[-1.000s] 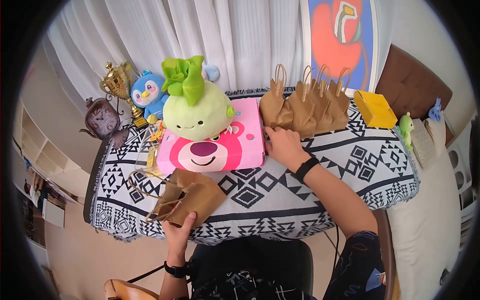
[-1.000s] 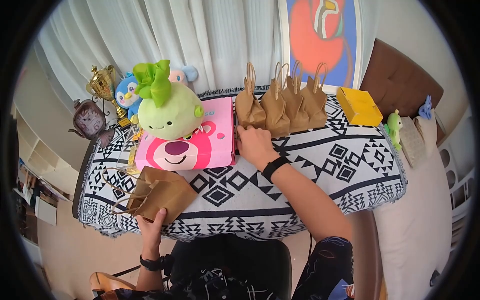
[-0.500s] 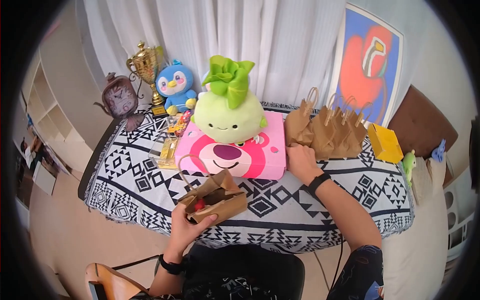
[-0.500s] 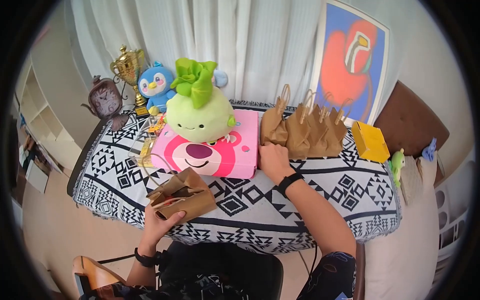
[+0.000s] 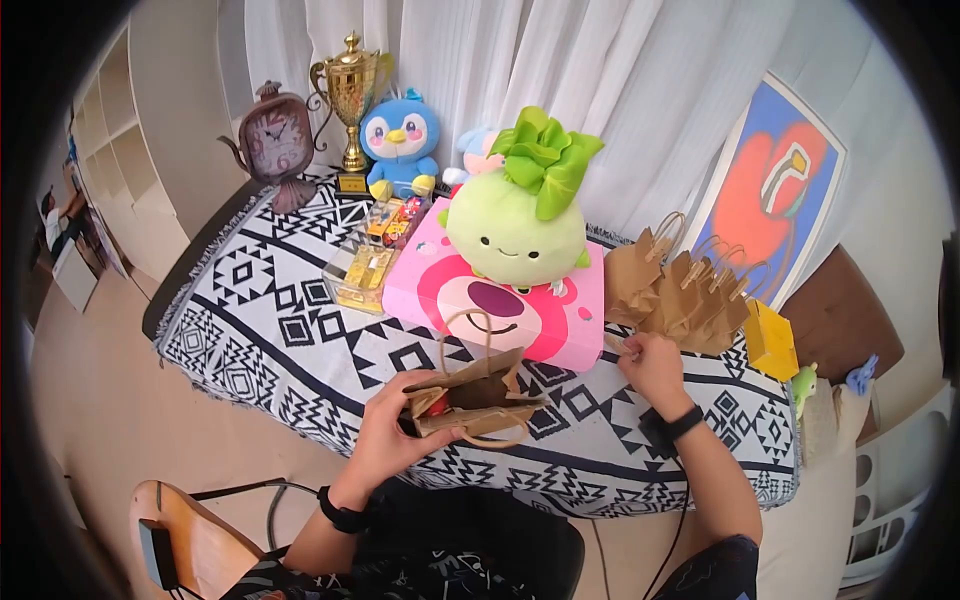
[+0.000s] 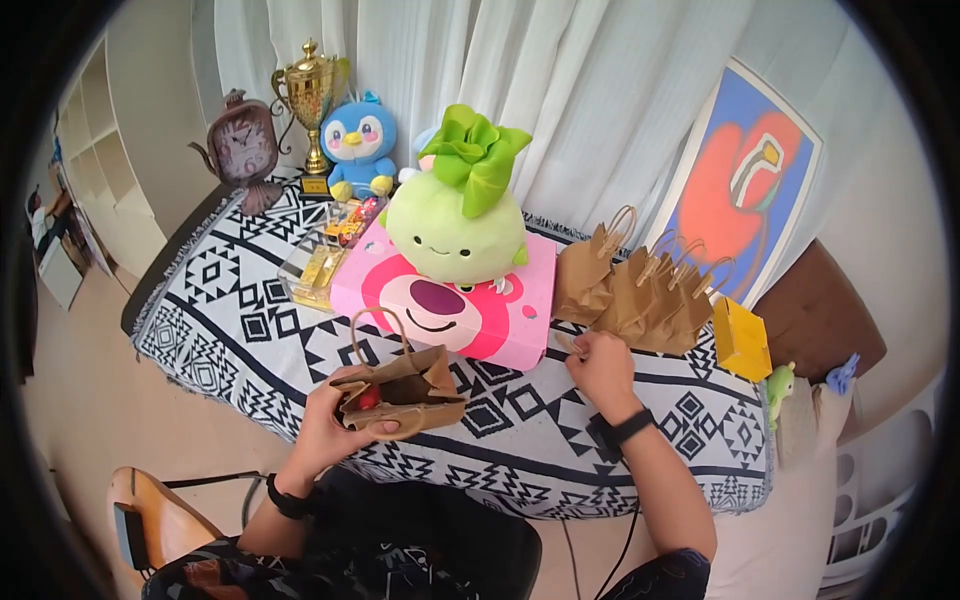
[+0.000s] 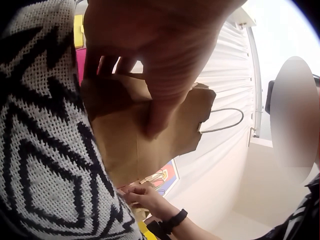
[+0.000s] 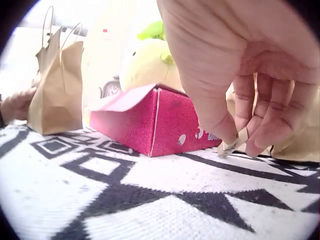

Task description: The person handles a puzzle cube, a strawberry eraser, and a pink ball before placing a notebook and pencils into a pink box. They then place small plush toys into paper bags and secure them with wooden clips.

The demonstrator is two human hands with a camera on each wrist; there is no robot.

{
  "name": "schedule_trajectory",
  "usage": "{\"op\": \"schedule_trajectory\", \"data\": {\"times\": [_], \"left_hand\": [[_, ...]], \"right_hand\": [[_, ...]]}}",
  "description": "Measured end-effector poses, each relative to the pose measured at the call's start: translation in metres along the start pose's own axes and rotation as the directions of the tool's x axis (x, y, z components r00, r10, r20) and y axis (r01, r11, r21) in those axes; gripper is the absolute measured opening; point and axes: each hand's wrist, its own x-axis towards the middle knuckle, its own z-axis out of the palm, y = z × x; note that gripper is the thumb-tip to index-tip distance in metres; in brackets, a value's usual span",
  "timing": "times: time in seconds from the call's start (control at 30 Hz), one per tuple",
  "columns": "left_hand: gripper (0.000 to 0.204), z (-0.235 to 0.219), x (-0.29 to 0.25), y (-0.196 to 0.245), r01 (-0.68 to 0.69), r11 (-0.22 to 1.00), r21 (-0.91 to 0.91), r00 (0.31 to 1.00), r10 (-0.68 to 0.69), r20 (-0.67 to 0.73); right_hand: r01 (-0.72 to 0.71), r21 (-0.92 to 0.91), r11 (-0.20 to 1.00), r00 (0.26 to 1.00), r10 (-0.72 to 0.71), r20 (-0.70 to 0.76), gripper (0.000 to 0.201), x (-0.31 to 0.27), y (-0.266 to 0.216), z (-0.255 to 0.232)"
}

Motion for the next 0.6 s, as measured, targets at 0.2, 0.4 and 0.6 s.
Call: {"op": "schedule_trajectory", "data": {"times": [0.2, 0.4, 0.6], "left_hand": [[0.059, 0.007, 0.011, 0.012, -0.102, 0.994, -0.037, 0.993, 0.104, 0.053], [0.044, 0.014, 0.017, 0.032, 0.111, 0.981, -0.16, 0.994, -0.112, 0.006], [0.02, 0.028, 0.028, 0.037, 0.057, 0.988, -0.143, 0.996, -0.067, -0.066]], "right_hand": [[-0.186, 0.677, 0.712, 0.982, 0.139, 0.124, 0.009, -0.053, 0.025, -0.033], [-0.109, 0.764, 0.636, 0.99, 0.137, 0.028, 0.021, -0.086, 0.002, -0.059], [0.152, 0.823, 0.548, 0.981, 0.021, -0.195, 0.021, -0.094, -0.04, -0.088]]}}
